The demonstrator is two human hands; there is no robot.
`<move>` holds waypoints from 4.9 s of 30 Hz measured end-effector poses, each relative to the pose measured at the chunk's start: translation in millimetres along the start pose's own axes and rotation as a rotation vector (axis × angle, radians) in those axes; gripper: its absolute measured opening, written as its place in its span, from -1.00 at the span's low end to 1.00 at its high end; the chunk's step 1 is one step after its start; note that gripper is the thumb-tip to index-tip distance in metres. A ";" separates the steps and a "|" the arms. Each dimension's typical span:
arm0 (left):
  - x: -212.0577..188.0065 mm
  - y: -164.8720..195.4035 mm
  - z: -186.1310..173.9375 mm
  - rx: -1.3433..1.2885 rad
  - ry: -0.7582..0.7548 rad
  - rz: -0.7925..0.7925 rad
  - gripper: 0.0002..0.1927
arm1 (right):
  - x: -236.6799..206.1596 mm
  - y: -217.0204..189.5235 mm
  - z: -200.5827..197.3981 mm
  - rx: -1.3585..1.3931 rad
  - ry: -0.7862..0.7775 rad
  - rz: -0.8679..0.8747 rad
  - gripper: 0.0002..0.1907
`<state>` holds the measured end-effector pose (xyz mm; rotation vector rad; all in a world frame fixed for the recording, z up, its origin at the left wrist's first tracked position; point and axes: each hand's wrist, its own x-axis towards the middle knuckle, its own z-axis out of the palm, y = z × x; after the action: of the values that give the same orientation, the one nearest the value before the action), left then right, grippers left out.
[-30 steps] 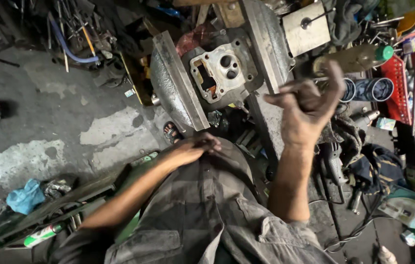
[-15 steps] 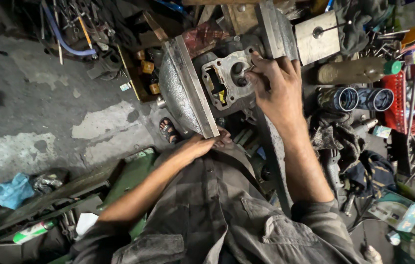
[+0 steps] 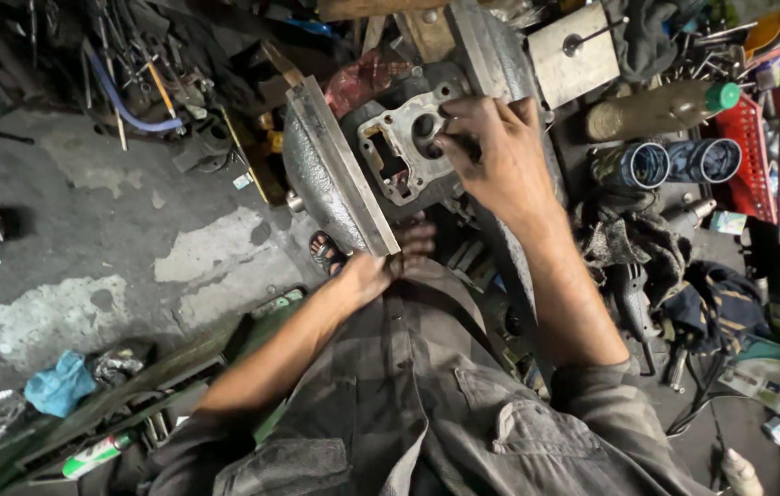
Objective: The person cleans a small engine cylinder head clamped in a bench vise. They wipe the part with rags, scrape and rub the gasket surface by hand, turn the head over to clean other sides, handle small fasteners from the bench, and pour liquid from a plastic bottle onto the part while continuing to wipe it.
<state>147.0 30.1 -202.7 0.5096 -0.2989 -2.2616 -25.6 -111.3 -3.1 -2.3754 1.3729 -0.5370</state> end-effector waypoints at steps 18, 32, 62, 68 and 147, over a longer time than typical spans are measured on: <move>24.8 4.7 37.1 -0.563 -0.042 0.343 -0.24 | -2.0 5.3 4.9 -0.107 -0.001 -0.162 -0.69; 32.0 -3.7 34.8 -0.497 -0.114 0.446 -0.07 | -18.0 -9.0 -10.4 -0.297 -0.143 -0.173 -0.60; 25.6 13.3 44.5 -0.688 -0.082 0.361 -0.13 | -4.5 -17.0 -30.7 -0.324 -0.321 -0.233 -0.54; 23.0 14.1 31.8 -0.794 -0.012 0.276 -0.55 | -8.9 -16.4 -12.0 -0.509 -0.214 -0.304 -0.54; 18.7 31.2 36.7 -0.684 -0.112 0.203 -0.68 | 20.1 35.3 -10.9 -0.216 -0.255 -0.410 -0.71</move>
<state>139.3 -2.7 -163.5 -0.0090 0.3514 -2.0289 -47.9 -146.8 -7.3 -2.8033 0.8750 -0.1787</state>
